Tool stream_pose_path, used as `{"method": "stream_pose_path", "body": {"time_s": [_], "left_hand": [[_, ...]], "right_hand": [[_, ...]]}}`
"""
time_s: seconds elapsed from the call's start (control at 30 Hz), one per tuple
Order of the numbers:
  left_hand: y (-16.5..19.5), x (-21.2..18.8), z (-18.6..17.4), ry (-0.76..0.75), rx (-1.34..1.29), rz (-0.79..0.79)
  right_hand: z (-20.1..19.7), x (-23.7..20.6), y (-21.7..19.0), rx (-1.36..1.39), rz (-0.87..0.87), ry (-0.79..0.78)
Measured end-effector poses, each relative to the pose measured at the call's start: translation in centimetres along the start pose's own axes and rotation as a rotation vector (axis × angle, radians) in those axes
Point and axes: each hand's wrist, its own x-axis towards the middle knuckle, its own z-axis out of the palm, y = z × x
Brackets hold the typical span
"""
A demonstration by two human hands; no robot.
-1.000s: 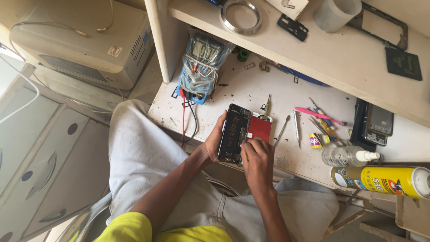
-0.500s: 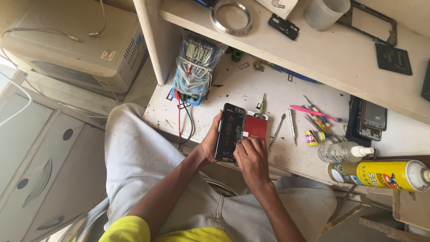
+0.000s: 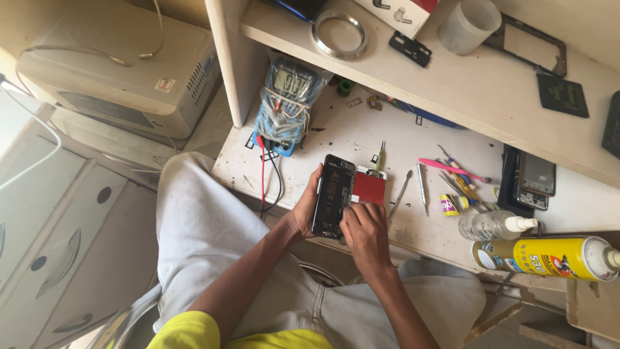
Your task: The person sits at a repair workbench and disassembles a smartphone, separating the back cover and battery assembly from the frame. They use a screwdriver and tweezers to pry and unscrew internal components, handling the phone chassis, screws, and small parts on the cluttered bench.
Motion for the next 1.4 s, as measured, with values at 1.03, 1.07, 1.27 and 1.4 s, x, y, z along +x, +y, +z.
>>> {"method": "stream_pose_path", "body": {"time_s": [1.03, 1.07, 1.27, 1.4], "left_hand": [[-0.2, -0.1, 0.5, -0.018, -0.112, -0.126], [-0.2, -0.1, 0.7, -0.004, -0.132, -0.152], [0.0, -0.8, 1.1, 0.007, -0.115, -0.138], [-0.1, -1.0, 1.1, 0.058, -0.085, -0.107]], "right_hand": [[0.7, 9.3, 11.3, -0.185, 0.111, -0.22], [0.9, 9.6, 11.2, -0.249, 0.067, -0.229], [0.7, 11.0, 10.9, -0.25, 0.103, -0.304], [1.4, 12.6, 11.2, -0.243, 0.281, -0.361]]}}
